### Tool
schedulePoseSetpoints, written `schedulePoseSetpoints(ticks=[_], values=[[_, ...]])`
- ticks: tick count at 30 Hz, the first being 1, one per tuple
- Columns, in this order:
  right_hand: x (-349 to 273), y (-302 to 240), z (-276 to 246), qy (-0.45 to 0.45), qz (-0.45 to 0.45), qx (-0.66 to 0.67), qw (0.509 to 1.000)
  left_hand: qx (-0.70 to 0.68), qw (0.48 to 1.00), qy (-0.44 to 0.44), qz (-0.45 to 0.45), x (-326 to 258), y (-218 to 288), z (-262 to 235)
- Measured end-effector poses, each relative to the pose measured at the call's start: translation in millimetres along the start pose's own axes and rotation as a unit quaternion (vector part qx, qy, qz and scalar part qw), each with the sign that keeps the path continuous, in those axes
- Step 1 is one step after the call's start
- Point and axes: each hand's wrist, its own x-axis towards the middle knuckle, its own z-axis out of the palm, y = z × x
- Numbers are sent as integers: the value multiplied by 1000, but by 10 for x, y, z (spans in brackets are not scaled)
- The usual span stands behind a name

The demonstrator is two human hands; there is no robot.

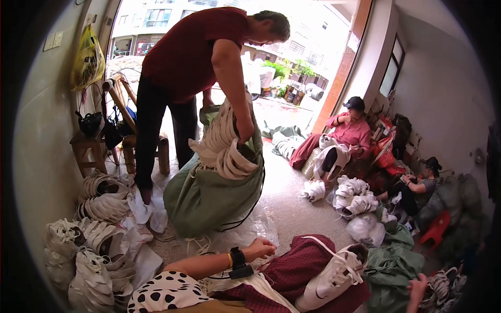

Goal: The recorder is lacing white sneakers in a shoe manufacturing workshop.

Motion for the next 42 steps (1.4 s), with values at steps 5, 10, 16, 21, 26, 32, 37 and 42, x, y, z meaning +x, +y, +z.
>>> schedulePoseSetpoints(ticks=[5,10,16,21,26,32,37,42], values=[[-695,-979,1316,-177,-119,23,977,18,996,-30,77,159,170,261],[-1160,-1902,2043,-237,-185,-7,954,151,950,29,273,291,960,916],[-1317,-1926,2175,-243,-254,-66,934,152,916,-94,359,57,1431,1471],[-1412,-1905,2220,-199,-338,-102,914,237,868,-82,428,347,1280,1670],[-1486,-1781,2190,-230,-271,-77,931,213,884,-141,392,283,1250,1708],[-1417,-1551,2121,-236,-265,7,935,227,874,-152,401,514,1081,1791],[-1288,-1718,2235,-268,-266,74,923,244,848,6,471,386,1509,1263],[-1364,-1705,2113,-300,-198,119,926,330,812,-154,457,-68,1651,1275]])
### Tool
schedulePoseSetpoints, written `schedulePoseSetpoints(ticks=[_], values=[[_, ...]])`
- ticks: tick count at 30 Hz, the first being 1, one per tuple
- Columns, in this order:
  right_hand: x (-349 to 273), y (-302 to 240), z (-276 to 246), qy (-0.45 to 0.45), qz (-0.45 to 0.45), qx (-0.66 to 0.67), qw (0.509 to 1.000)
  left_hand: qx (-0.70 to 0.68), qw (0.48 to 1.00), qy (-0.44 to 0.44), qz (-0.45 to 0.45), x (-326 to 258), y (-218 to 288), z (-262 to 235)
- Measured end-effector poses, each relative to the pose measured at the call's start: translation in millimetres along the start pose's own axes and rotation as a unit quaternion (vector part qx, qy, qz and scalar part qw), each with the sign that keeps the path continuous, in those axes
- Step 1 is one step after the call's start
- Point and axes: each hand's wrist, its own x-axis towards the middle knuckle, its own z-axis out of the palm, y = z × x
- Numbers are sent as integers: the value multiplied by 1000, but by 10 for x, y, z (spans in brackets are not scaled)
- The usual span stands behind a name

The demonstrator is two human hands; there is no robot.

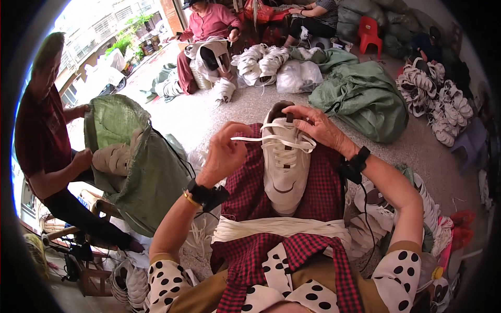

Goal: The recorder is lacing white sneakers in a shoe manufacturing workshop.

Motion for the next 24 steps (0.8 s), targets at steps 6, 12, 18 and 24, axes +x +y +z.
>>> schedulePoseSetpoints(ticks=[6,12,18,24], values=[[-92,-139,7,-35,20,-76,996,-10,998,-46,41,10,63,199],[-25,-73,-42,-61,41,-23,997,18,992,-84,95,82,-114,247],[-6,-169,-60,-56,28,-88,994,102,984,-42,137,54,-283,296],[28,-215,-81,-84,47,-89,991,194,964,24,178,59,-373,-78]])
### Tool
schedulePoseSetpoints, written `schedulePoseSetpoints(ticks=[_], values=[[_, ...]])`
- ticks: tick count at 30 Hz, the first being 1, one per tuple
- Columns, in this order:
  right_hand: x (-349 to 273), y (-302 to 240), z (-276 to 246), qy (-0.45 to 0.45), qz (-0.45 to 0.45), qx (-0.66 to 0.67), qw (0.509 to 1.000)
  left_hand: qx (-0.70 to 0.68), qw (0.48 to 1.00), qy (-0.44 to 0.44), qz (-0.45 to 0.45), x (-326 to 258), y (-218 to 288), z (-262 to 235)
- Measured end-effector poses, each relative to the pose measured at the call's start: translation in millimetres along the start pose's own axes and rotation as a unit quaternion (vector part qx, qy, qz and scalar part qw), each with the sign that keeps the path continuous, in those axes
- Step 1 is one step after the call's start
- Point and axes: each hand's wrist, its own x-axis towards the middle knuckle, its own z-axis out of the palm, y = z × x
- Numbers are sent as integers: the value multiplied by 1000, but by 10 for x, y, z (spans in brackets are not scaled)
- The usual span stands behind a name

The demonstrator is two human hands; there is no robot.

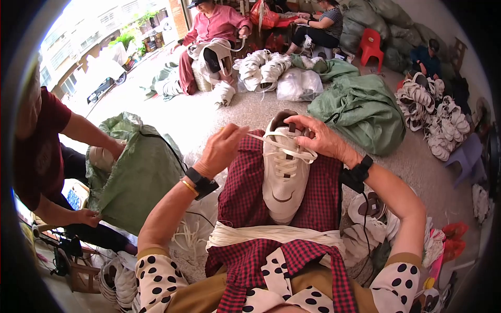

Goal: The recorder is lacing white sneakers in a shoe manufacturing workshop.

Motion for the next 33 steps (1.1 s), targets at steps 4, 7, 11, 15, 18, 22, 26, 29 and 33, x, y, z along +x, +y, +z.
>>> schedulePoseSetpoints(ticks=[4,7,11,15,18,22,26,29,33], values=[[-36,-15,-8,15,-13,42,999,51,997,46,-21,-191,-207,-231],[-23,-235,-83,93,-33,-53,994,124,989,76,-16,-320,-365,-385],[164,-390,127,43,-55,5,998,161,979,111,-59,-487,-442,-627],[370,-239,264,25,-95,-69,993,201,960,168,-101,-685,-509,-711],[410,-194,296,-6,-60,-121,991,247,943,210,-77,-659,-370,-736],[350,-310,237,-20,25,-16,999,171,924,300,-164,-565,-195,-542],[352,-255,259,-12,5,-7,1000,-227,905,266,-243,-338,212,-87],[375,-191,304,-6,15,41,999,-379,863,202,-265,-203,362,347],[346,-225,285,-3,13,17,1000,-462,822,125,-308,-115,436,546]])
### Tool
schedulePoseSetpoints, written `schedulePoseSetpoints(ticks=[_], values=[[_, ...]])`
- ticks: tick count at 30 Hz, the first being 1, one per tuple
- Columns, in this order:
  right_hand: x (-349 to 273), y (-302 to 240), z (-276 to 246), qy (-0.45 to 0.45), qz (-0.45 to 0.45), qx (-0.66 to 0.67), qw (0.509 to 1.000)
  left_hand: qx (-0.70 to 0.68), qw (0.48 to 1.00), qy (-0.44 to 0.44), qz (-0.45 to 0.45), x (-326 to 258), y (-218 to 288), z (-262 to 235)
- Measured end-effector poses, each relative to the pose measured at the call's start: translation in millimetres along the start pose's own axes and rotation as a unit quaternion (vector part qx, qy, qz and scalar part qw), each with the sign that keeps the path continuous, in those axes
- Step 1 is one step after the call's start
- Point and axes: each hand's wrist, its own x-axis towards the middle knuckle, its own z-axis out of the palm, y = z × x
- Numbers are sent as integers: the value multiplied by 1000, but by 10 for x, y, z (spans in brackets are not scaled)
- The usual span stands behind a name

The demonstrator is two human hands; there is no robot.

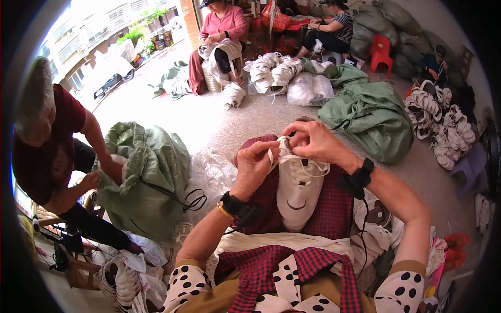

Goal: The recorder is lacing white sneakers in a shoe manufacturing workshop.

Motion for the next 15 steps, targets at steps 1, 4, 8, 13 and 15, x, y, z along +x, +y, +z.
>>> schedulePoseSetpoints(ticks=[1,4,8,13,15], values=[[1,2,15,5,2,15,1000,35,999,5,16,-6,-5,1],[5,-20,12,2,17,15,1000,63,998,12,29,-19,-2,11],[-17,-16,-8,7,14,21,1000,73,997,11,-3,-22,-53,-1],[-8,12,-14,-1,21,23,1000,51,999,-16,-8,16,47,2],[-15,-4,-13,-4,20,36,999,68,997,-3,-33,64,145,29]])
